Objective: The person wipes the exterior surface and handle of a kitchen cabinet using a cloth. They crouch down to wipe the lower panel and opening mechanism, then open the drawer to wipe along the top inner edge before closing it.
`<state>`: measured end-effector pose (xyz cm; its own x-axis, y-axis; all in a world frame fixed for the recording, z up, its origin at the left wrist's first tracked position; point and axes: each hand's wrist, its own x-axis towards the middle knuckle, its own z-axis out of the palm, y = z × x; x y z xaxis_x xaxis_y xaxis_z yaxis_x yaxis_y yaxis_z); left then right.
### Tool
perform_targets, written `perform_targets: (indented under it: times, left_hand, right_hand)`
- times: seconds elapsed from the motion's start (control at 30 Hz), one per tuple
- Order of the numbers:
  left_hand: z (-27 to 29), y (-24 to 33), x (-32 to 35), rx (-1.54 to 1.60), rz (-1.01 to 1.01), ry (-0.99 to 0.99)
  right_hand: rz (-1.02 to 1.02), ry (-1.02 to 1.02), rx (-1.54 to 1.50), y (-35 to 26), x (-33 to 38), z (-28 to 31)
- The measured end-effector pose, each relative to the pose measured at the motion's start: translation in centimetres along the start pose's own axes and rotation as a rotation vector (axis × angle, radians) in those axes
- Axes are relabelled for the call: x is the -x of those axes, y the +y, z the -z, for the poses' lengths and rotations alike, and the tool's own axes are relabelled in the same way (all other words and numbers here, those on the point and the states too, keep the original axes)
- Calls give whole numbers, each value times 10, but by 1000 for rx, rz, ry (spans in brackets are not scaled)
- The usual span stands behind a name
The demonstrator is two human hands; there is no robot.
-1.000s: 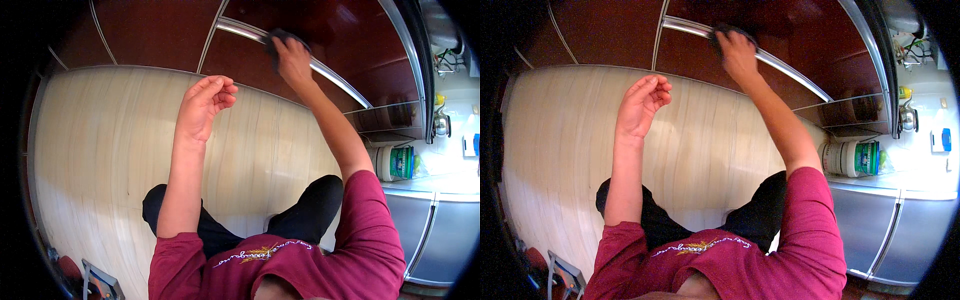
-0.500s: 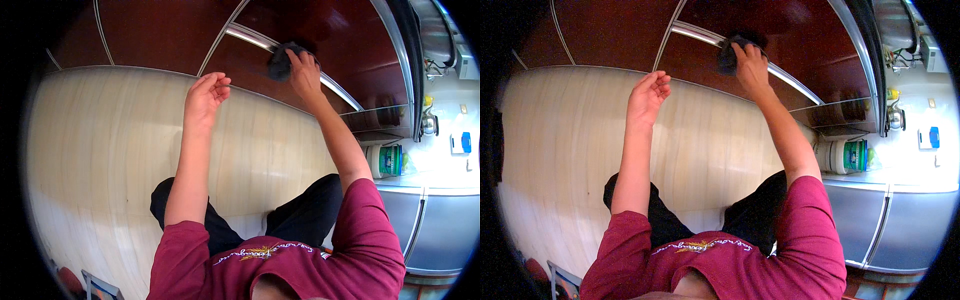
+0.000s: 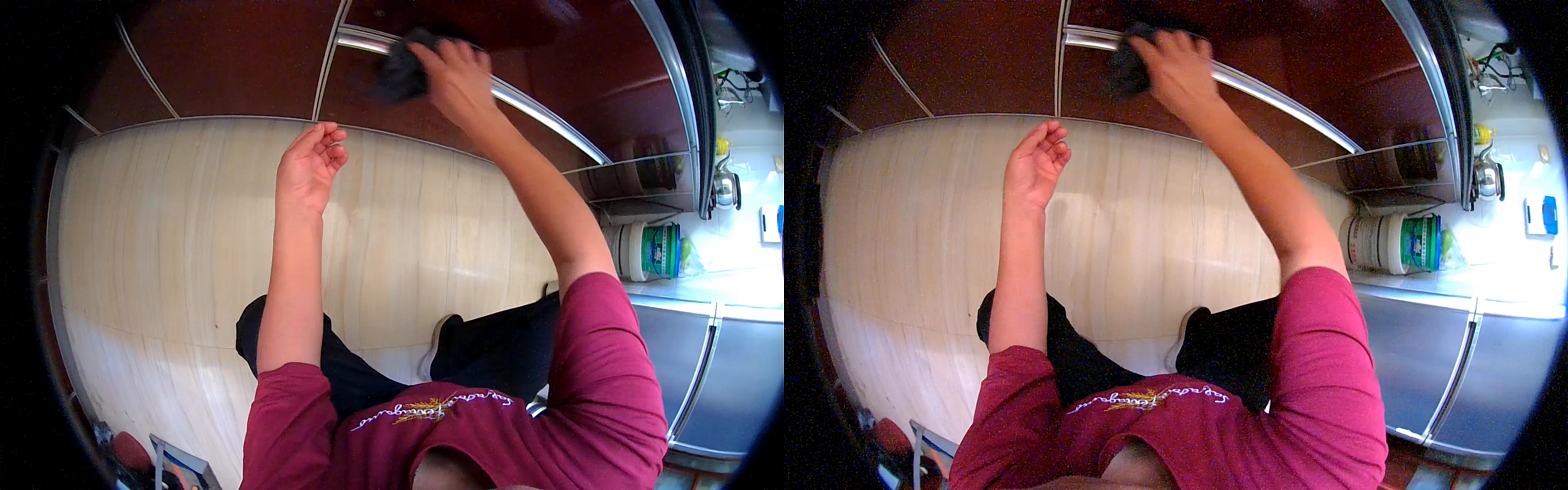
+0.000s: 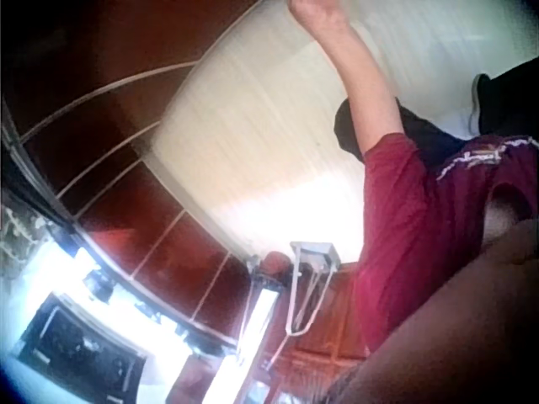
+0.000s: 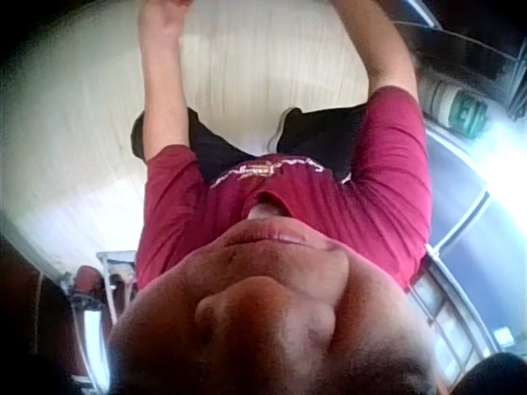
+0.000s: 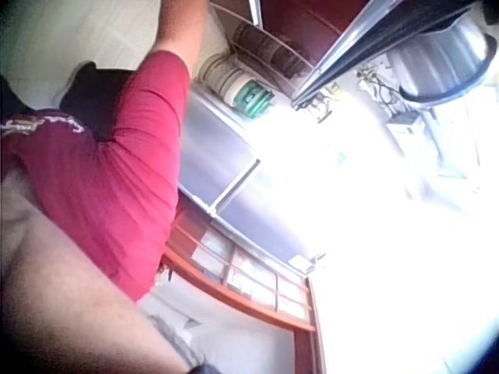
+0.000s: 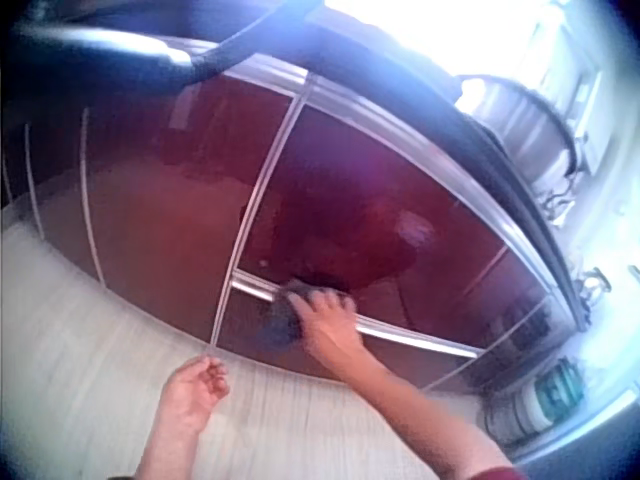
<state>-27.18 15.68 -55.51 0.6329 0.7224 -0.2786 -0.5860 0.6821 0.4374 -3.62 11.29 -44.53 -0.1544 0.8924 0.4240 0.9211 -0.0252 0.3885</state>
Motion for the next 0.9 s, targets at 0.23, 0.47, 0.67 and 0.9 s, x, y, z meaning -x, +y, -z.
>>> perform_targets:
  times: [0.23, 0.47, 0.67, 0.9]
  left_hand:
    - [13, 15, 24, -33, -93, 52]
    - [12, 23, 31, -44, -131, 52]
    - [14, 28, 35, -67, -132, 58]
    - [6, 25, 31, -130, -120, 109]
  right_hand:
    - [-120, -50, 42, 11, 36, 3]
    - [25, 74, -23, -45, -39, -21]
    - [-154, 37, -65, 29, 46, -2]
    - [-387, 378, -94, 79, 96, -27]
